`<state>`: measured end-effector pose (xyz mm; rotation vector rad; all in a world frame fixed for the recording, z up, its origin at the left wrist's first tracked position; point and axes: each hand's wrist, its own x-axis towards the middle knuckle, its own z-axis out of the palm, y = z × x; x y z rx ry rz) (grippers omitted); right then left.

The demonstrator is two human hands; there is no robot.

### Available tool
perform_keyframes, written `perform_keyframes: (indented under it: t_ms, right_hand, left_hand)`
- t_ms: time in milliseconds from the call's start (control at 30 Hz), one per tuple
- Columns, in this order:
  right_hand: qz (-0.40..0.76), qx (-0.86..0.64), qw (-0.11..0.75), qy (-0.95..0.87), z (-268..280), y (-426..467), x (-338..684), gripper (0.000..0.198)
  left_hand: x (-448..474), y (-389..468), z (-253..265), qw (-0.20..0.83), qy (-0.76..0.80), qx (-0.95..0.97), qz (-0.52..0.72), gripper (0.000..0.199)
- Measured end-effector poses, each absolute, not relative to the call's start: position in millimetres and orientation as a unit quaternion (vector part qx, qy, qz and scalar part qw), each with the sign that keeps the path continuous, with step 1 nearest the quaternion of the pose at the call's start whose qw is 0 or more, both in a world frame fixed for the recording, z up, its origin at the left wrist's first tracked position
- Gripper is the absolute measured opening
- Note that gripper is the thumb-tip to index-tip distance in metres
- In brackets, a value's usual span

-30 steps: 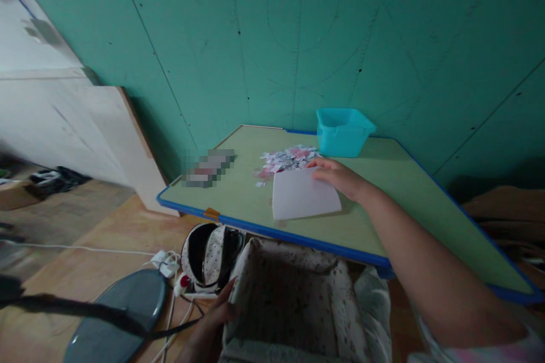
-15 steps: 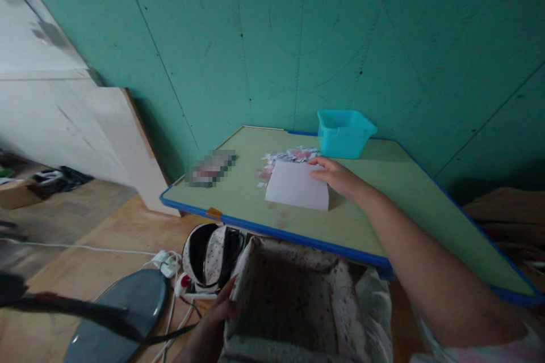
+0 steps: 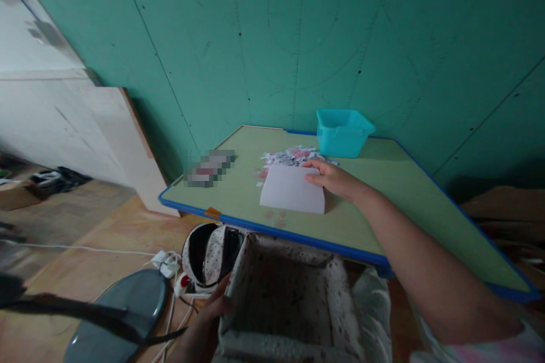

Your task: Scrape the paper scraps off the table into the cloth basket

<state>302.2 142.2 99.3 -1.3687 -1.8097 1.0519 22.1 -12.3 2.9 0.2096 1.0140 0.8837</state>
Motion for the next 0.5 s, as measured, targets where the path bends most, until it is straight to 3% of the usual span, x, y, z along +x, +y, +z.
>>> perform_keyframes:
  t_ms: [500]
  right_hand:
    - [0.427,-0.466,0.274,-0.724,101,135,300,0.032]
  left_hand:
    - [4,-1,-10,0.741,0.504,0.163,0.412,0.063]
